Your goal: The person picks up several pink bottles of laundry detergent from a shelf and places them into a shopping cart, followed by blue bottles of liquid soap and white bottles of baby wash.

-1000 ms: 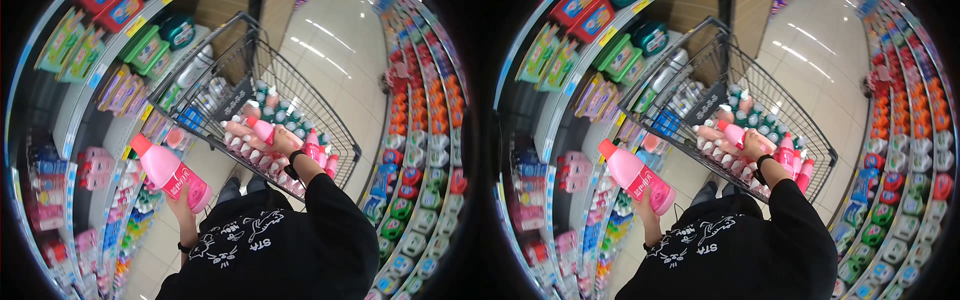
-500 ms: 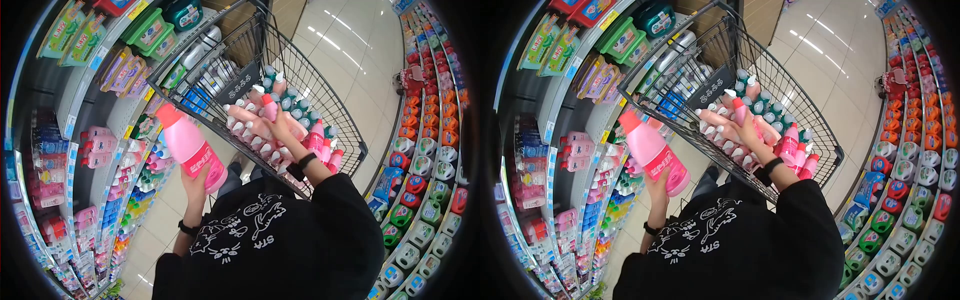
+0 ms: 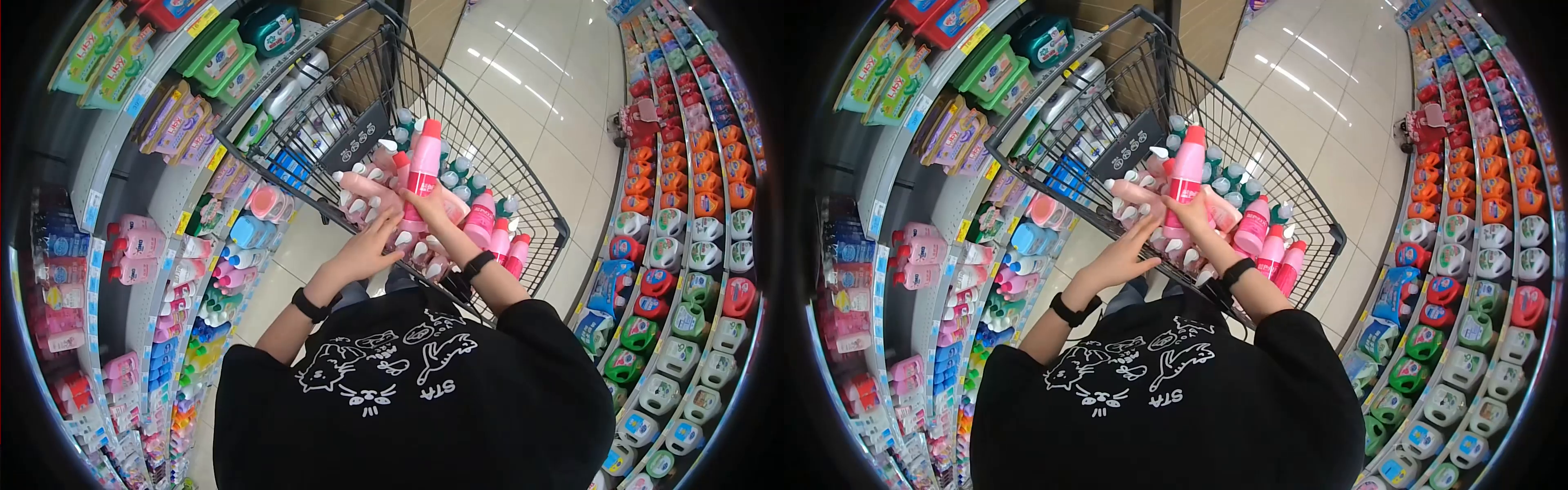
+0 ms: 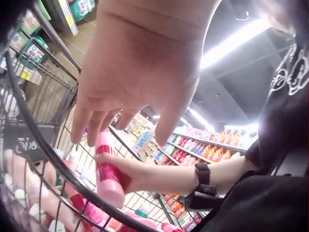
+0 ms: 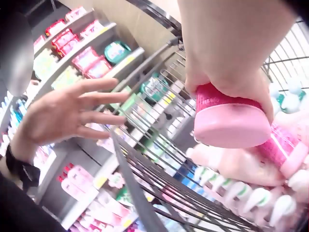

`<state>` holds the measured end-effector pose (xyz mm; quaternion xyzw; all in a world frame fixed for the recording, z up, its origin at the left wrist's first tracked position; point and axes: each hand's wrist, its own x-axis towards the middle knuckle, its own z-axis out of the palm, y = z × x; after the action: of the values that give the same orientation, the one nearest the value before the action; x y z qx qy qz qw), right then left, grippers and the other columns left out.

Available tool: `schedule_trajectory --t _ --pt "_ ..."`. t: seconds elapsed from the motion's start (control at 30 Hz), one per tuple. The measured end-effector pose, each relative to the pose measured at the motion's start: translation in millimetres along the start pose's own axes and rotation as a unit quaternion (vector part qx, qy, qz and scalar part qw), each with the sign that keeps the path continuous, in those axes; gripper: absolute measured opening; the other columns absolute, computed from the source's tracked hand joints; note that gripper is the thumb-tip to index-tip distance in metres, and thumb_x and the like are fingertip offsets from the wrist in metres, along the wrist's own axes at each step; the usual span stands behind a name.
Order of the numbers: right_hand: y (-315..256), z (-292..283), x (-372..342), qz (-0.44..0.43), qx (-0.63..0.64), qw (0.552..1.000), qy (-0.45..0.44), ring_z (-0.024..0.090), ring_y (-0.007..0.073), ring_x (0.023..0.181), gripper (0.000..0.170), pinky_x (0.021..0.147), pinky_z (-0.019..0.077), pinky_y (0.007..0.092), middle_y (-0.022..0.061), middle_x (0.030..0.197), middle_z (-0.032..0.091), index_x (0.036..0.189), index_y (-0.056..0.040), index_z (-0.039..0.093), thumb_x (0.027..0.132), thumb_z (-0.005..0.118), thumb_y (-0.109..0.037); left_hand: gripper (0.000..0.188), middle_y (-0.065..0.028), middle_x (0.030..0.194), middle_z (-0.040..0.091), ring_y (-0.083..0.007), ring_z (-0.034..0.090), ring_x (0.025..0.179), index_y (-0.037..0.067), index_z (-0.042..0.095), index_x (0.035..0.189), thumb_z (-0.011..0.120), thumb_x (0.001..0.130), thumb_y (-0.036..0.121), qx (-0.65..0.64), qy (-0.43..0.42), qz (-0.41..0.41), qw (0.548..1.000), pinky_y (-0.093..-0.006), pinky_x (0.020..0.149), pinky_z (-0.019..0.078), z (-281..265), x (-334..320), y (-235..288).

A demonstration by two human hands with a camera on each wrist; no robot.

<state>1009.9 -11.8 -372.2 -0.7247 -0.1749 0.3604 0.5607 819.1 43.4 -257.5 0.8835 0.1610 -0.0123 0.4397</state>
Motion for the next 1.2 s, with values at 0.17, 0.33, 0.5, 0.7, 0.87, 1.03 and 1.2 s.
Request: schedule_trajectory --t 0.17,0.33,0.5,0.7,0.87,1.03,1.2 --pt "86.5 -12.1 27.8 -0.082 -0.208 0.973 0.057 0.055 0.036 0.102 0.095 0.088 0.0451 0.0431 0.0244 0.112 0.052 0.126 0.0033 0.032 0.054 0.082 -0.035 0.063 -0.02 0.139 0.035 -0.0375 0.039 0.124 0.004 0.033 0.135 0.06 0.083 0.027 0.06 0.106 -0.107 0.987 -0.0403 0.101 0.0359 -5.5 -54.9 -17.0" --pt "104.5 10.2 12.9 0.053 -0.389 0.92 0.005 0.043 0.0408 0.114 0.112 0.092 0.0383 0.0522 0.027 0.122 0.042 0.139 -0.004 0.016 0.055 0.081 -0.039 0.058 -0.0201 0.134 0.04 -0.0368 0.043 0.121 0.003 0.035 0.133 0.059 0.084 0.024 0.046 0.211 -0.251 0.944 -0.0393 0.099 0.0381 8.6 -127.8 -26.0" --pt "95.3 38.1 -6.9 0.066 -0.443 0.893 0.029 0.041 0.0384 0.115 0.106 0.091 0.0376 0.0536 0.0229 0.119 0.042 0.138 -0.0053 0.018 0.058 0.079 -0.039 0.059 -0.0204 0.134 0.041 -0.0349 0.047 0.118 0.002 0.035 0.134 0.058 0.086 0.026 -0.041 0.222 -0.343 0.912 -0.0382 0.097 0.0396 37.7 -159.0 -19.7" --pt "106.3 42.5 -7.1 0.017 -0.485 0.874 0.036 0.042 0.0401 0.114 0.106 0.093 0.0369 0.0516 0.0237 0.119 0.042 0.136 -0.0017 0.02 0.058 0.078 -0.042 0.058 -0.0186 0.131 0.046 -0.0327 0.053 0.111 0.005 0.036 0.135 0.057 0.087 0.029 -0.095 0.213 -0.344 0.909 -0.0376 0.092 0.043 50.7 -182.7 -11.5" --pt "130.0 28.2 27.6 0.019 -0.535 0.844 -0.029 0.044 0.0413 0.115 0.117 0.096 0.0384 0.0437 0.0272 0.126 0.041 0.132 0.0047 0.025 0.048 0.08 -0.055 0.059 -0.0177 0.13 0.047 -0.032 0.053 0.111 0.006 0.035 0.136 0.058 0.086 0.028 -0.12 0.296 -0.343 0.884 -0.0375 0.093 0.0423 45.5 -236.2 -13.1" --pt "177.3 -25.0 160.4 -0.354 -0.601 0.709 -0.102 0.06 0.025 0.088 0.047 0.071 0.0471 0.0384 0.0142 0.098 0.063 0.109 -0.0038 0.058 0.073 0.067 -0.032 0.059 -0.0187 0.126 0.052 -0.0324 0.054 0.11 0.007 0.035 0.136 0.058 0.087 0.029 -0.103 0.397 -0.336 0.847 -0.0384 0.093 0.0429 58.2 -343.0 -35.4" --pt "-47.7 80.8 10.0 -0.263 -0.06 0.962 -0.039 0.058 0.0194 0.085 0.039 0.075 0.0469 0.0285 0.0125 0.1 0.061 0.118 -0.0026 0.052 0.081 0.06 -0.012 0.059 -0.0196 0.12 0.055 -0.0333 0.057 0.105 0.008 0.035 0.136 0.059 0.086 0.03 -0.135 0.501 -0.372 0.769 -0.0396 0.089 0.0455 72.3 -488.5 -33.3"
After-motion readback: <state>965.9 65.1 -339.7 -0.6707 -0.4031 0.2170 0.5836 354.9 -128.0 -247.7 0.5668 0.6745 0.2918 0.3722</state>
